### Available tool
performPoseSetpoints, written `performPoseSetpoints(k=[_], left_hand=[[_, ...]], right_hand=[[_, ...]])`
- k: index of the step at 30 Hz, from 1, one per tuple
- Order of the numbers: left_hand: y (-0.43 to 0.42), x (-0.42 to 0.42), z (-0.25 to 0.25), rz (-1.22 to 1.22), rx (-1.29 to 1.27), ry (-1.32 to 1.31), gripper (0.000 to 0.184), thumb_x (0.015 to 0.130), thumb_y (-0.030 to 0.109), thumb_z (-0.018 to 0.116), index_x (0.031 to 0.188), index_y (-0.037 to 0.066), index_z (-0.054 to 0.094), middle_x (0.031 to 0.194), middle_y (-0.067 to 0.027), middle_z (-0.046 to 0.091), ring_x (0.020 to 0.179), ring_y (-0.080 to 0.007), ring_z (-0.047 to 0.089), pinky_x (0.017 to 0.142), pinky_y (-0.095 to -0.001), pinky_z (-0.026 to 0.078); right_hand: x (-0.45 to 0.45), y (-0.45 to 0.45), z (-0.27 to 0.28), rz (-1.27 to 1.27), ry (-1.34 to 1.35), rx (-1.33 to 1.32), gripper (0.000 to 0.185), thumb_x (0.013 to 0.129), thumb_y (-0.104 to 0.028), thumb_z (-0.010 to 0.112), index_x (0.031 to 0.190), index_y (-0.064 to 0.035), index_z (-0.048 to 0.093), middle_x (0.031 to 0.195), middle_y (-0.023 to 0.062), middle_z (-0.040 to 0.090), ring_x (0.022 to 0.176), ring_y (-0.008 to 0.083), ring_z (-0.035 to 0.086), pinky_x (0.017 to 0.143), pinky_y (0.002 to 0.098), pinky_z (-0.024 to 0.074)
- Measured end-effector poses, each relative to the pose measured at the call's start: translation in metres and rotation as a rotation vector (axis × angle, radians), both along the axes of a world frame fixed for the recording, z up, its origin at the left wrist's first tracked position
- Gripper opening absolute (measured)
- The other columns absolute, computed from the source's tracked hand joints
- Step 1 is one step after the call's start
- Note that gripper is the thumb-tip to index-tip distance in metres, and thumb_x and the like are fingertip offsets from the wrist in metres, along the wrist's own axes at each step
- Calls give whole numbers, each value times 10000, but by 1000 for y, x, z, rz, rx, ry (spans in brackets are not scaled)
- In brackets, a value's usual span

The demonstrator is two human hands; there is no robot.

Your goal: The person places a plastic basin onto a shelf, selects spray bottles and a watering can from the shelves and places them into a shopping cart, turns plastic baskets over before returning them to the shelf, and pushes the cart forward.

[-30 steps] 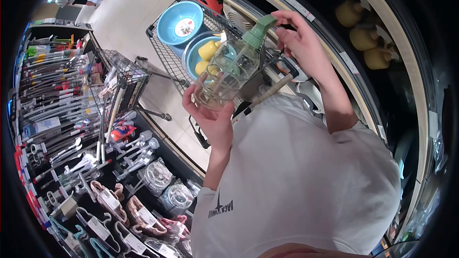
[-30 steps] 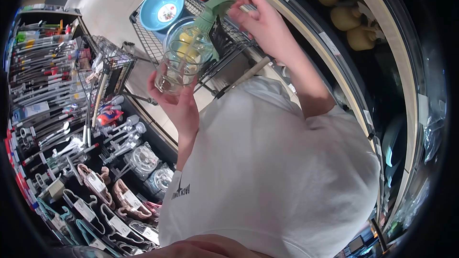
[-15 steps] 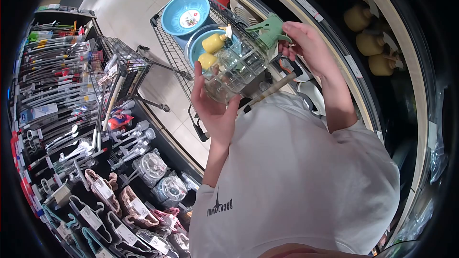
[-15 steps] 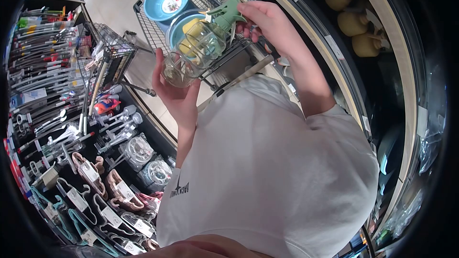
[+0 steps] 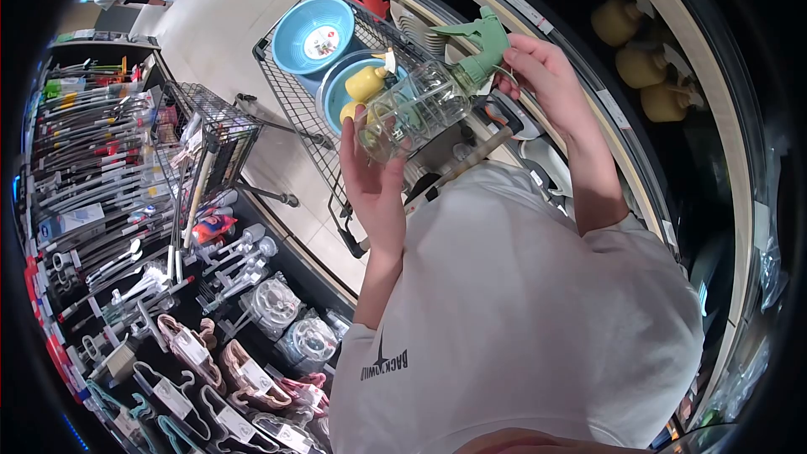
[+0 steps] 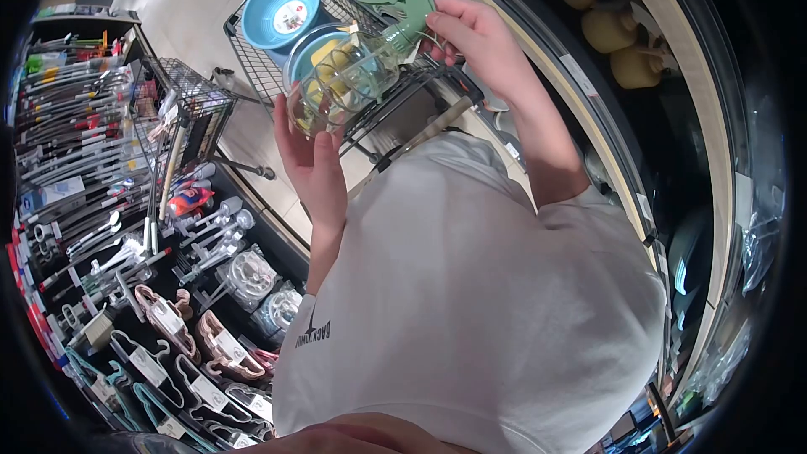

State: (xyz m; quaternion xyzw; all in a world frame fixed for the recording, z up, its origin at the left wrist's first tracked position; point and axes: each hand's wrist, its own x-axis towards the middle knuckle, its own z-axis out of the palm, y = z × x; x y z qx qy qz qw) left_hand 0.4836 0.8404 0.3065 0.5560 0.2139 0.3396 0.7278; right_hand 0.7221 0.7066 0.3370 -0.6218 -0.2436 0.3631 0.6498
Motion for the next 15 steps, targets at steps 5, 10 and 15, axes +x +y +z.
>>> performPoseSetpoints(k=[5, 10, 15], left_hand=[[2, -1, 0, 1, -55, 2, 660, 1072, 62, 546, 1646, 81, 223, 1644, -170, 323, 1459, -362, 461, 1145, -500, 487], [4, -7, 0, 80, -109, 40, 590, 1074, 49, 530, 1607, 71, 278, 1632, -160, 327, 1423, -336, 493, 1142, -478, 493], [8, -16, -8, 124, -92, 11, 564, 1074, 35, 525, 1586, 67, 290, 1626, -159, 333, 1423, -331, 488, 1155, -479, 480]], right_hand=[[2, 1, -2, 36, -36, -7, 214, 1052, -236, 593, 1027, -57, 707, 812, -39, 662, 692, 19, 550, 623, 196, 432], [-2, 15, -1, 70, -130, -34, 179, 1048, -213, 625, 984, -56, 684, 789, -56, 620, 692, 26, 545, 625, 201, 430], [-8, 32, -4, 90, -165, -12, 205, 1050, -224, 653, 944, -48, 659, 748, -65, 580, 673, 19, 527, 602, 206, 424]])
